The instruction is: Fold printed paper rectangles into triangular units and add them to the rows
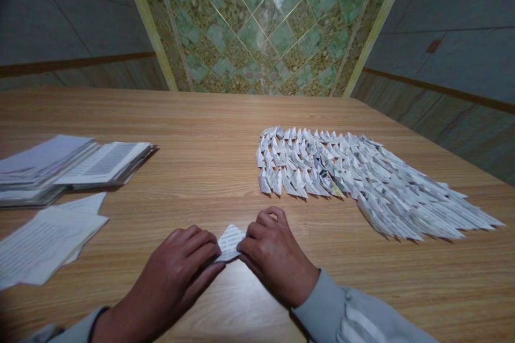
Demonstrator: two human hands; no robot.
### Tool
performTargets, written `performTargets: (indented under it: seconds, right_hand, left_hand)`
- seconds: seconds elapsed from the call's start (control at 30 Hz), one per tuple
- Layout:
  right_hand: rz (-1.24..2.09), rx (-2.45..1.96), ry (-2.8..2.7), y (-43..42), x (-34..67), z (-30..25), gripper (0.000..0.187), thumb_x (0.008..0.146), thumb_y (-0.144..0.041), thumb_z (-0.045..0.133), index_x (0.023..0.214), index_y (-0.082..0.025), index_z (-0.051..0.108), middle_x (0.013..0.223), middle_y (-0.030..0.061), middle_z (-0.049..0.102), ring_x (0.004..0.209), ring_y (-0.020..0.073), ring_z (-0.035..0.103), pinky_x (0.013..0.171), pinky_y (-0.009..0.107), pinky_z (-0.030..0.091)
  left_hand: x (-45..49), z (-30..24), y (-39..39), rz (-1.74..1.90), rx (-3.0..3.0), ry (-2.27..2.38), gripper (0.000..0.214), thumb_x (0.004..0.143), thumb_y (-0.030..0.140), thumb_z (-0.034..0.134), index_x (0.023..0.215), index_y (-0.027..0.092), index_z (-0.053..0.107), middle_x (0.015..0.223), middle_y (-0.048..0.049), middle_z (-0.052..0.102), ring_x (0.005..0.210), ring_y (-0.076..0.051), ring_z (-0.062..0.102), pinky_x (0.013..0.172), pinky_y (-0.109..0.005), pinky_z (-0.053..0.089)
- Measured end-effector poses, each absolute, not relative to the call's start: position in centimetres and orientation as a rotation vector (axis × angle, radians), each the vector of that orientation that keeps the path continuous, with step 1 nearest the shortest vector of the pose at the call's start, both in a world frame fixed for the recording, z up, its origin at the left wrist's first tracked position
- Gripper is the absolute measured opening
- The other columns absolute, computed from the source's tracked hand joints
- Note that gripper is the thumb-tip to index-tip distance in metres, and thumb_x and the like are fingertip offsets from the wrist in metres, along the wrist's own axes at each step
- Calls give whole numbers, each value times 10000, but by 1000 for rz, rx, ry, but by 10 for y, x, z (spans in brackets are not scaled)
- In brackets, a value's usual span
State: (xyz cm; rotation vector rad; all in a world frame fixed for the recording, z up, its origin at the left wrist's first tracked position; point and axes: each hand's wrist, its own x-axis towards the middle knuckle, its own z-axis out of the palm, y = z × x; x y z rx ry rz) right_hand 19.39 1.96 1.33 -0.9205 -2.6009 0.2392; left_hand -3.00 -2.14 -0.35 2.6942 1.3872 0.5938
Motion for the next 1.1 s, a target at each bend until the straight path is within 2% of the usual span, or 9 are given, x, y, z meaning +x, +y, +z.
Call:
performTargets:
  seconds: [0.13, 0.33, 0.83, 1.1]
  right_hand:
    - [378, -946, -2591, 24, 201, 14, 94, 915, -257, 678, 834, -236, 721, 834, 19, 691, 871, 201, 523, 911, 419, 277]
    - [517, -1048, -2519, 28, 202, 16, 160, 927, -246, 663, 778, -207, 706, 756, 7, 673, 842, 195, 528, 850, 384, 290]
    - [574, -1216, -2407, 28, 195, 12, 87, 846, -208, 751, 777, -188, 702, 762, -3, 655, 869, 186, 553, 882, 366, 291]
    - [443, -1304, -2443, 27, 192, 12, 128, 836, -260, 765, 790, -180, 677, 806, 7, 665, 910, 207, 537, 901, 376, 281]
  left_hand:
    - [-31, -1, -19, 616, 2652, 1431, 156, 963, 200, 523, 858, 195, 639, 850, -50, 646, 783, -234, 524, 684, -352, 340]
    - [-31, -1, -16, 663, 2479, 1476, 163, 967, 219, 514, 869, 191, 641, 931, -59, 636, 844, -232, 545, 725, -354, 384]
    - [-32, -6, -12, 653, 2469, 1539, 140, 941, 212, 573, 808, 184, 606, 982, -66, 646, 889, -251, 571, 743, -384, 416]
    - [-31, -7, -12, 656, 2498, 1592, 140, 883, 205, 659, 764, 184, 587, 981, -67, 643, 889, -267, 578, 722, -382, 408]
